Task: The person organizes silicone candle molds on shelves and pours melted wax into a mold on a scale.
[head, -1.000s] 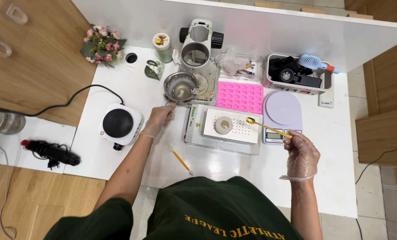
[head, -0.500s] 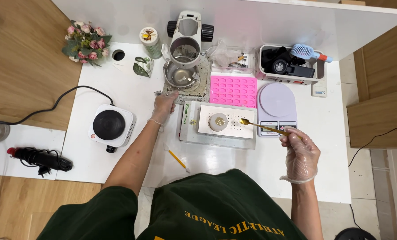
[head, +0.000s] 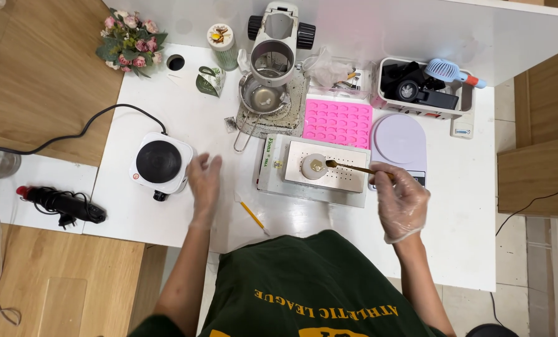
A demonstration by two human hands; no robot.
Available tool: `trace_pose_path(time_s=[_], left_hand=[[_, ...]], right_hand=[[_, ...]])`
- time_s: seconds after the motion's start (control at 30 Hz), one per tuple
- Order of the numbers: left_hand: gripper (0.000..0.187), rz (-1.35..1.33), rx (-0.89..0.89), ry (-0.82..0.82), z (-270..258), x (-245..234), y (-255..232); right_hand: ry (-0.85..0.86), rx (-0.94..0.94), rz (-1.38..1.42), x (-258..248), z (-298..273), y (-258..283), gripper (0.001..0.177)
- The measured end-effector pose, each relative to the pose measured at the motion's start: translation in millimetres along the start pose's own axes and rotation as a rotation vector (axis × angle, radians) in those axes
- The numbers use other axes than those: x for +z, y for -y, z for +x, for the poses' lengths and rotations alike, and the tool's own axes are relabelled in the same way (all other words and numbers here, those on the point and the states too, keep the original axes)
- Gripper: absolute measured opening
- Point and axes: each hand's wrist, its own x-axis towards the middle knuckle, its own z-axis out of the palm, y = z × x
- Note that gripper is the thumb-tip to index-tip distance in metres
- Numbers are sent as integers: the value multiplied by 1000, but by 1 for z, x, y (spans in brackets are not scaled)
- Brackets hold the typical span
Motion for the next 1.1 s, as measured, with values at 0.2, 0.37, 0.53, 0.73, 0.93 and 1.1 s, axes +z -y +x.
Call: trace_pose_path(time_s=[0.2,0.37,0.53,0.73,0.93,1.1], left_hand=[[46,-107,-175,-10,-61,-24,8],[43,-150,-229,22,-69,-17,-2],[42,-131,-153,52,-64,-3,-7],[39,-138,-72,73,-62,3,-10],[36,-112,-96,63,-61,-2,-8],[36,-104,-114,59,-59,-3,-3]], right_hand=[[6,-6,-142,11,3,16,15],[29,-35,-156,16,3,16,16],[34,-76,-176,18,3,11,15],[41,6,-124,24,5,5,16],[17,210,171,27,8,-12,18],[-12,287,293,24,8,-23,18]])
